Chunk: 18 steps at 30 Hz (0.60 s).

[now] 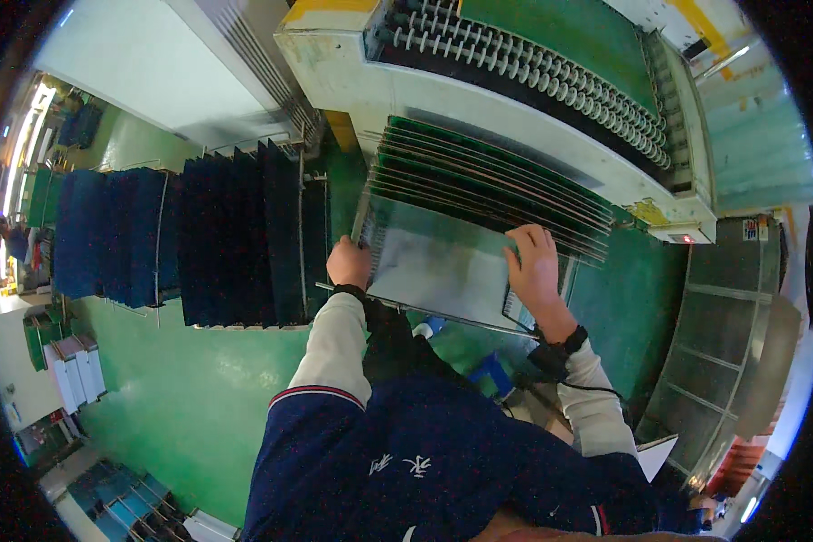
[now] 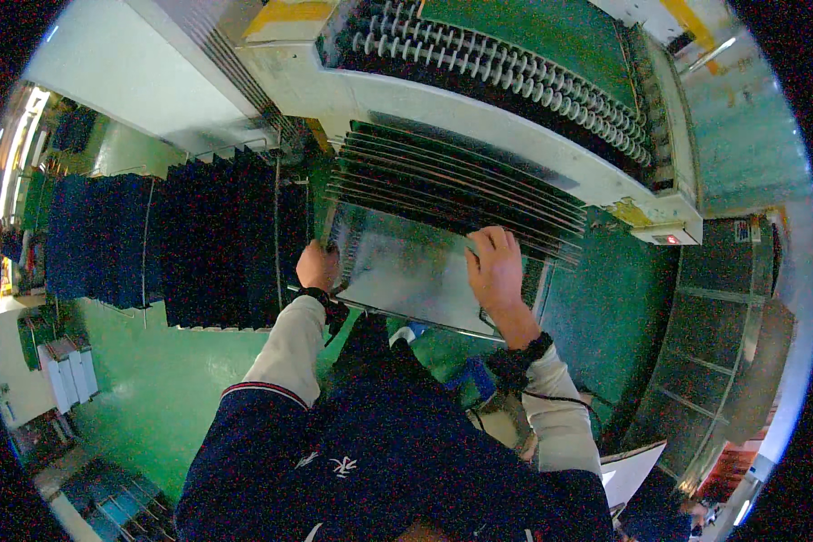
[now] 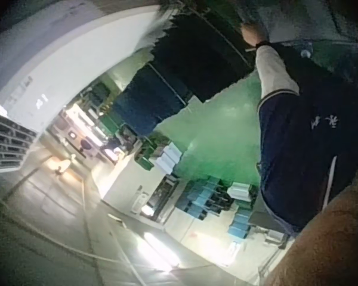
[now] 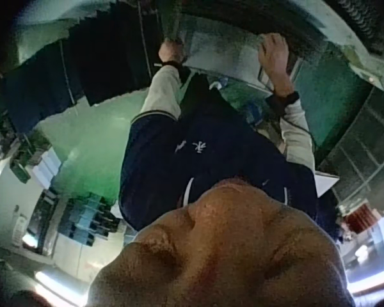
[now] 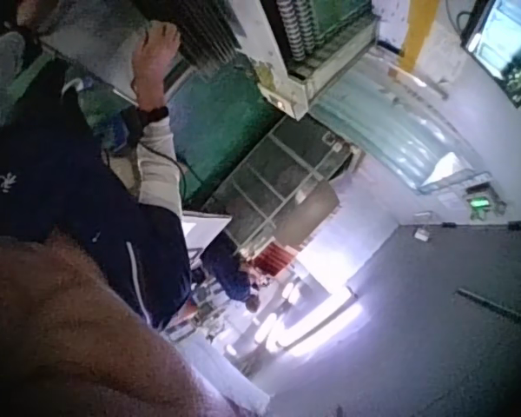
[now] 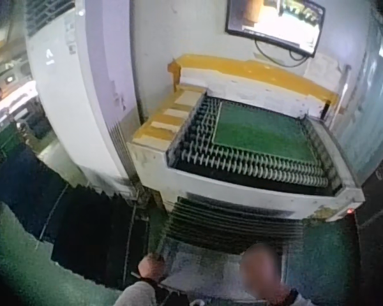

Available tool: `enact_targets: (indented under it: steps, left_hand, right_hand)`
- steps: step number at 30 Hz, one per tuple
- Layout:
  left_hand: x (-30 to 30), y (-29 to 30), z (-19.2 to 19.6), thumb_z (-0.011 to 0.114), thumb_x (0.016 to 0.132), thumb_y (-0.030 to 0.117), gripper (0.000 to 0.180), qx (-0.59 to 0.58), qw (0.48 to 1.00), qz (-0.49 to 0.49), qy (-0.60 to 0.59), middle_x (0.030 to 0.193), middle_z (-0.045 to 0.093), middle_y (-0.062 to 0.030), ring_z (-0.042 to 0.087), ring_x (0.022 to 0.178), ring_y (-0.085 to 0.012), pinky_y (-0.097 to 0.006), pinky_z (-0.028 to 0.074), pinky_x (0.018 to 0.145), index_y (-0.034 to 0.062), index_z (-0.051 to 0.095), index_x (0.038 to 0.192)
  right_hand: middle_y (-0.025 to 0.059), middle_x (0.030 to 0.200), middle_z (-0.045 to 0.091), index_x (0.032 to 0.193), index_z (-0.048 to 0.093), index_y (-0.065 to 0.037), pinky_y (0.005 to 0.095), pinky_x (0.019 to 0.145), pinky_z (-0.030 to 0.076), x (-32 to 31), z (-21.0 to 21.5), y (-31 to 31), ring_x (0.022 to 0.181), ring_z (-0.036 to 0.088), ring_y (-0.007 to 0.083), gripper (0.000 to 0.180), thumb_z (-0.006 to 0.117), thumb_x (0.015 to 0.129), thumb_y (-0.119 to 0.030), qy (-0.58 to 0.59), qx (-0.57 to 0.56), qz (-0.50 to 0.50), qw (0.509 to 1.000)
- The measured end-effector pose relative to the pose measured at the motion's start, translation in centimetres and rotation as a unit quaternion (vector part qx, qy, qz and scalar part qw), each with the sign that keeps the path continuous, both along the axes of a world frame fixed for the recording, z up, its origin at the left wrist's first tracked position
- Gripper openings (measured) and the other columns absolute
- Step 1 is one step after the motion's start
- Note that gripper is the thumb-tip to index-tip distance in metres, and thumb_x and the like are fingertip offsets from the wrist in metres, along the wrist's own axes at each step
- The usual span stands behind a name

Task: The recorder is taking green panels and placing them into a vertical storage or drying rack.

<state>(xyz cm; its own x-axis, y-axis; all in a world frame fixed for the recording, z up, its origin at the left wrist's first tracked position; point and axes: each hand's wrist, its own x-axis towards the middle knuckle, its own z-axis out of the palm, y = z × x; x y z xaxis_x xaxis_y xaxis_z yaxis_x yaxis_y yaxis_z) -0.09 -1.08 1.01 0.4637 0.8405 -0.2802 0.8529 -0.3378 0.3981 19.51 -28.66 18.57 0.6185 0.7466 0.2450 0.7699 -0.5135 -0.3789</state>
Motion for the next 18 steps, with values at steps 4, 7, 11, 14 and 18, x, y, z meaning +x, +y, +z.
enact_targets:
  steps: [4,7,11,14,18]
  left_hand:
    - [0.3,-0.1,1.1,0.069,0.081,0.031,0.034,-0.020,1.000,-0.001,0.019,0.098,0.070,-0.0210,0.068,0.092,-0.0406,-0.050,0.056,0.079,0.0022,0.063,0.099]
    - [0.6,-0.1,1.9,0.070,0.081,0.032,0.036,-0.060,0.998,0.010,0.032,0.098,0.070,-0.0206,0.069,0.093,-0.0404,-0.049,0.056,0.080,0.0023,0.063,0.100]
    - [0.0,-0.1,1.0,0.072,0.081,0.033,0.037,-0.003,1.000,-0.003,0.012,0.098,0.070,-0.0204,0.068,0.094,-0.0404,-0.049,0.056,0.081,0.0022,0.064,0.099]
    - [0.1,-0.2,1.1,0.071,0.081,0.035,0.038,0.008,1.000,0.000,0.003,0.098,0.070,-0.0204,0.068,0.094,-0.0402,-0.049,0.055,0.081,0.0021,0.063,0.100]
    - [0.4,-0.1,1.5,0.071,0.081,0.034,0.037,-0.011,1.000,0.008,0.022,0.100,0.070,-0.0202,0.068,0.095,-0.0396,-0.049,0.055,0.082,0.0020,0.064,0.099]
  right_hand:
    - [0.0123,0.103,0.062,0.107,0.064,-0.007,0.0457,0.082,0.049,-0.7,-0.8,-0.8,0.097,0.059,0.0353,0.028,0.072,0.080,-0.010,0.017,-0.008,-0.012,1.000]
    - [0.0131,0.101,0.064,0.107,0.063,-0.007,0.0463,0.080,0.050,-0.4,-0.7,-1.0,0.095,0.062,0.0363,0.027,0.071,0.082,-0.011,0.069,-0.012,-0.022,0.997]
    - [0.0152,0.098,0.066,0.107,0.062,-0.008,0.0473,0.078,0.051,0.0,-1.0,-0.4,0.092,0.063,0.0372,0.026,0.071,0.083,-0.014,0.061,-0.025,-0.027,0.997]
    - [0.0160,0.096,0.067,0.103,0.061,-0.007,0.0479,0.077,0.052,0.5,-1.0,-0.2,0.090,0.064,0.0370,0.024,0.070,0.084,-0.018,0.069,-0.070,-0.033,0.995]
    - [0.0155,0.090,0.068,0.095,0.062,-0.006,0.0489,0.073,0.053,1.1,-2.2,-0.4,0.085,0.066,0.0366,0.019,0.067,0.086,-0.023,0.058,-0.142,-0.038,0.987]
